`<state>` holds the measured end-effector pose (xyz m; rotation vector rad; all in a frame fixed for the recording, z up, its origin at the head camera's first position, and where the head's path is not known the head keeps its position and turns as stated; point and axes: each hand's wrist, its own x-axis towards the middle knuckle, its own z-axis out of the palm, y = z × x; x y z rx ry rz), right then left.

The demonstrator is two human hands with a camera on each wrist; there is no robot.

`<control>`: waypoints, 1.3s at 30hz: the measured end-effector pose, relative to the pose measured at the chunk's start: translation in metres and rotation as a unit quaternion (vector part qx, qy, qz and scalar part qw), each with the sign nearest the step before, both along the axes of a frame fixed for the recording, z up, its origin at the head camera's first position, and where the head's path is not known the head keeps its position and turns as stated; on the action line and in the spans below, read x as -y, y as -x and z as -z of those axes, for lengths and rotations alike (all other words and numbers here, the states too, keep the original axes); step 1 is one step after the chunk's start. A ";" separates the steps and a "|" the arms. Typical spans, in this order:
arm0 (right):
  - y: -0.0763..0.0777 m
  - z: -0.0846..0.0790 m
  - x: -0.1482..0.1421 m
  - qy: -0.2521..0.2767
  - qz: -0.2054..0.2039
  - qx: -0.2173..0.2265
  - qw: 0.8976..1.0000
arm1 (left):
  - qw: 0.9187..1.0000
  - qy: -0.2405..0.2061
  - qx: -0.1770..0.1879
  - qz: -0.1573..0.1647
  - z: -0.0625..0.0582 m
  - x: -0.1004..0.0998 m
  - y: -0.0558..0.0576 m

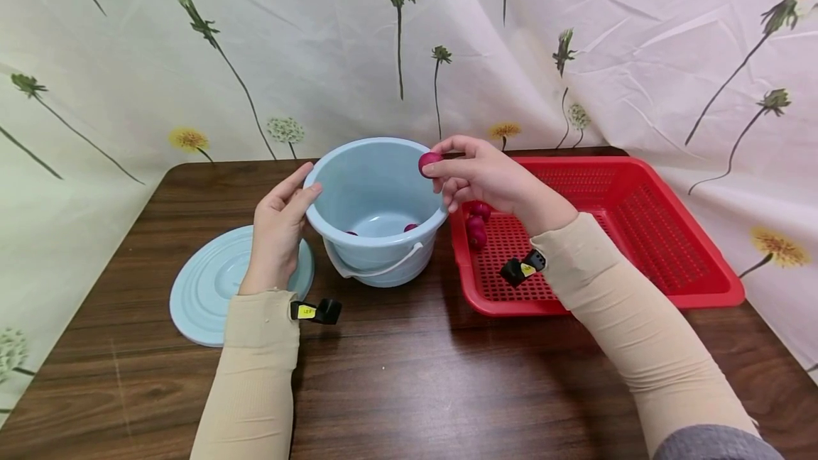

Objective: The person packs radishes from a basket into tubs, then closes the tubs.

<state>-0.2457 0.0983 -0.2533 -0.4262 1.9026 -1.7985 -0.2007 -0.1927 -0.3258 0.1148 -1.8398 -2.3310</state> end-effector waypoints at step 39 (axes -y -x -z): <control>-0.005 -0.004 0.034 -0.074 0.010 -0.002 0.997 | 1.000 0.000 0.005 0.001 0.000 0.000 0.000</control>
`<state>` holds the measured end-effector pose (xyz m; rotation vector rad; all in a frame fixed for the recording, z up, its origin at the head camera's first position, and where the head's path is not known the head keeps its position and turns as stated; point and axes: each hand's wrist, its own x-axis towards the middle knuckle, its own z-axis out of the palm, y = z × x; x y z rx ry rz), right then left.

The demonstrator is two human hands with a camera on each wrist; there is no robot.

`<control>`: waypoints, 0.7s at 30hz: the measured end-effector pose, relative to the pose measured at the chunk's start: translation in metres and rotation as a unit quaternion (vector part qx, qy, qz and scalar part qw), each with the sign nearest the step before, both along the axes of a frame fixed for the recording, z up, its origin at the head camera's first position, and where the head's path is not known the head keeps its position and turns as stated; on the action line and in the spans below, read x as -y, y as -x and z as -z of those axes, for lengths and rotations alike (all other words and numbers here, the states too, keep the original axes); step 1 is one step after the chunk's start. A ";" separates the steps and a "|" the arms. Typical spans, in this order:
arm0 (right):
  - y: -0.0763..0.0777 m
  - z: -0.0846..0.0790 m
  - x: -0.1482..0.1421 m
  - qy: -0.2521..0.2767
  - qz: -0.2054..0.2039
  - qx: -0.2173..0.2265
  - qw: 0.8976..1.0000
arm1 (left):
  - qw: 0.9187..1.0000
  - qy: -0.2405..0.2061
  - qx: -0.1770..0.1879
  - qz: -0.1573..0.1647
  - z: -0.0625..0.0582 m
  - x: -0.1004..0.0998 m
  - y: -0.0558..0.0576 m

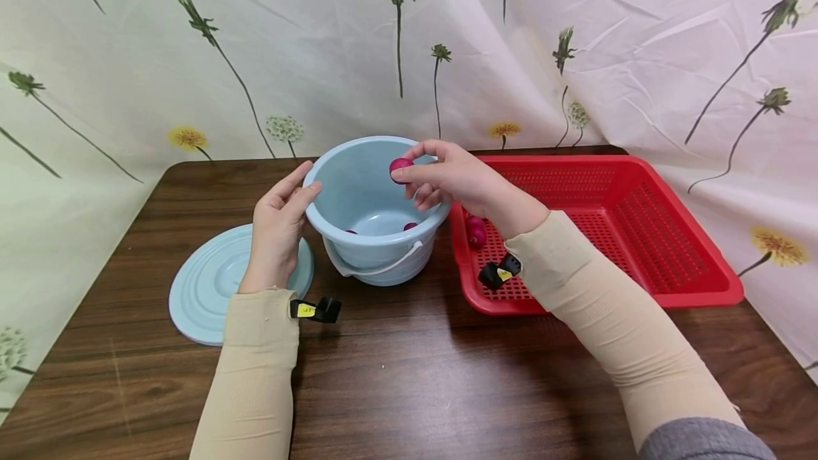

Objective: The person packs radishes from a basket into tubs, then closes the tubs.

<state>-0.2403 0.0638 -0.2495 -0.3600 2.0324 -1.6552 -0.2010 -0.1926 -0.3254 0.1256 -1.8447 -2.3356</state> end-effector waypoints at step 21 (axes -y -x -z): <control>-0.004 0.004 0.006 -0.067 0.009 -0.044 0.997 | 1.000 0.000 0.002 -0.006 -0.001 -0.001 -0.001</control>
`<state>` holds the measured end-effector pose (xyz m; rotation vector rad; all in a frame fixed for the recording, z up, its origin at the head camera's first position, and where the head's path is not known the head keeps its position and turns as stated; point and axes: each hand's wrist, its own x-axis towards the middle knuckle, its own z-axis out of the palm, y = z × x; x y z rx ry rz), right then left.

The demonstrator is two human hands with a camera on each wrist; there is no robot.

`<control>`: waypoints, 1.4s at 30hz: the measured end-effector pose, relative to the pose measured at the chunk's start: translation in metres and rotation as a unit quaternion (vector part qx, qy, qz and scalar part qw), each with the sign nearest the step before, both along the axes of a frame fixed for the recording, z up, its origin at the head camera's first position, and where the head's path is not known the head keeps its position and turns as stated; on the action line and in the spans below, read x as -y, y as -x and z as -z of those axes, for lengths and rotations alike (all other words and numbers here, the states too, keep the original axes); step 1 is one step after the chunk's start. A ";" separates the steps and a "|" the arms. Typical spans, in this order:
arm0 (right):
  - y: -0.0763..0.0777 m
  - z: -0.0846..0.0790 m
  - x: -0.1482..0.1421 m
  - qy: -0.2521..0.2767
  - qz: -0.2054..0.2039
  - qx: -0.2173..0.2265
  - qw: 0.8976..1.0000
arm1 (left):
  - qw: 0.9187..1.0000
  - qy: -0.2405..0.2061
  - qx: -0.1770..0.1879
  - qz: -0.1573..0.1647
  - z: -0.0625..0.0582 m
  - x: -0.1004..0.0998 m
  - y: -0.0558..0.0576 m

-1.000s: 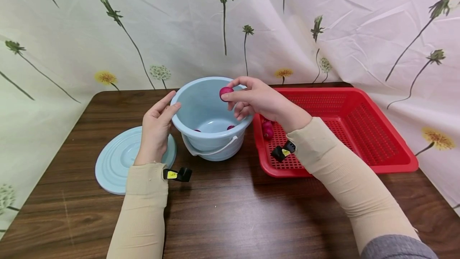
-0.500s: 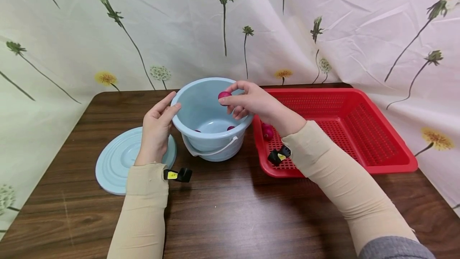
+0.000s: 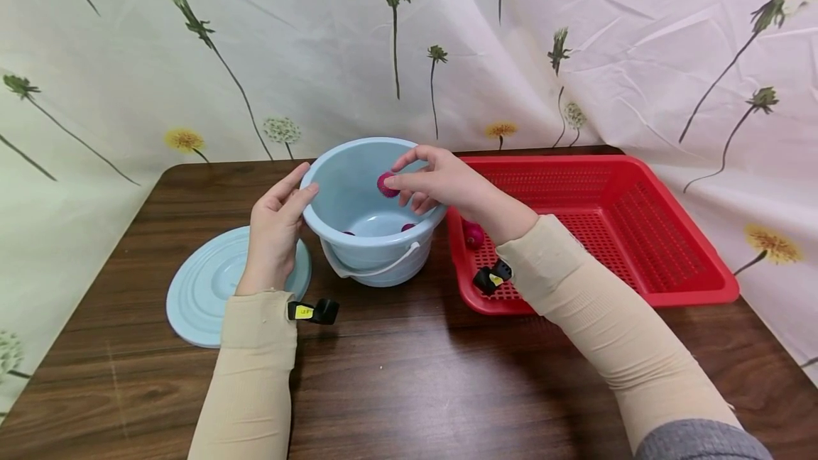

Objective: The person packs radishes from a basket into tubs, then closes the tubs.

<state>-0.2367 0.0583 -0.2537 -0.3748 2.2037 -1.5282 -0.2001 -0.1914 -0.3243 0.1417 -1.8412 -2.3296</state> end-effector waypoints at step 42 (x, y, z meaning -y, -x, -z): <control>0.026 0.016 -0.058 0.160 0.136 0.015 0.978 | 1.000 0.007 0.002 0.000 0.001 0.001 0.002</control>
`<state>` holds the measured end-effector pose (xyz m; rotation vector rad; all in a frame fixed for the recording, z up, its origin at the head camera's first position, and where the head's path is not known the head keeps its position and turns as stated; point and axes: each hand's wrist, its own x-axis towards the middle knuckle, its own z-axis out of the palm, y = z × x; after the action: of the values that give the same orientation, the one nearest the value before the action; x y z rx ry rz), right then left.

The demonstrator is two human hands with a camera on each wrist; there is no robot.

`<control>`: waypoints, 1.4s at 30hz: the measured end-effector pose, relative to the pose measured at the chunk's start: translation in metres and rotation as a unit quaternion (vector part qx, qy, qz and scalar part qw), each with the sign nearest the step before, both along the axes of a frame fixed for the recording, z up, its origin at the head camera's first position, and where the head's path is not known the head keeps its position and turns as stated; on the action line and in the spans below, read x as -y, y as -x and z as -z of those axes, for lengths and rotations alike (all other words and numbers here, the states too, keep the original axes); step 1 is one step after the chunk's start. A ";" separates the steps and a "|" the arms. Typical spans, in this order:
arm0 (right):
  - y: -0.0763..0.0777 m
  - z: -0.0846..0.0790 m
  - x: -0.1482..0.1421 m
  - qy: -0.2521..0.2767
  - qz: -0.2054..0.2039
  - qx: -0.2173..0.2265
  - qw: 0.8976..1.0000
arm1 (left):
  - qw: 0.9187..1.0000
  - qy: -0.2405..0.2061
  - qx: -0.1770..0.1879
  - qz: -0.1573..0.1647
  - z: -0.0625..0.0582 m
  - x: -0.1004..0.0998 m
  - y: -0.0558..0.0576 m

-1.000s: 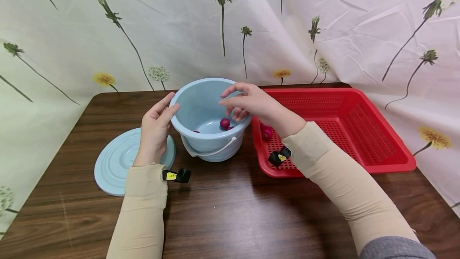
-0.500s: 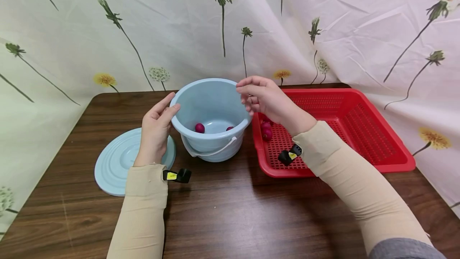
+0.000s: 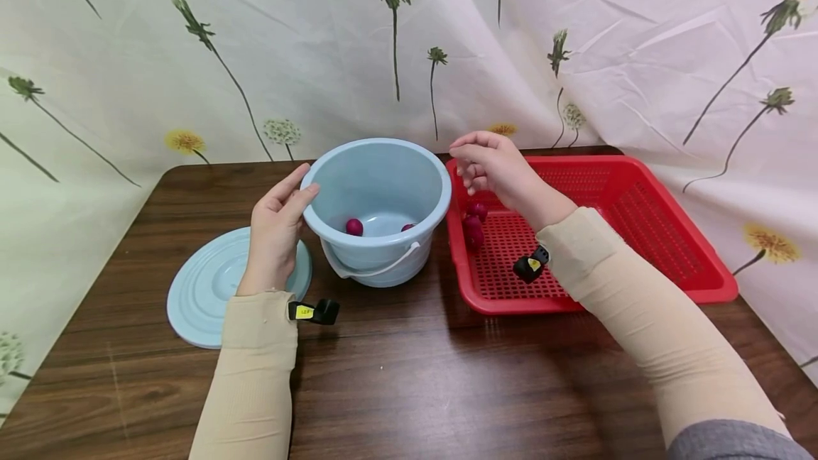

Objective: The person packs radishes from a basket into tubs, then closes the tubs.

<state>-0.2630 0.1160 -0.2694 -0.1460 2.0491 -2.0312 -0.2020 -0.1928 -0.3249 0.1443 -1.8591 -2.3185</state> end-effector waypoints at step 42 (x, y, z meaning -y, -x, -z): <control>0.039 0.051 -0.057 -0.248 -0.131 0.090 0.956 | 0.981 0.179 -0.043 -0.055 0.003 0.002 -0.005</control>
<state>-0.3015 0.1727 -0.3199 -0.1230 2.2106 -1.2837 -0.1970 -0.1943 -0.3281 0.0968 -2.1254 -1.8526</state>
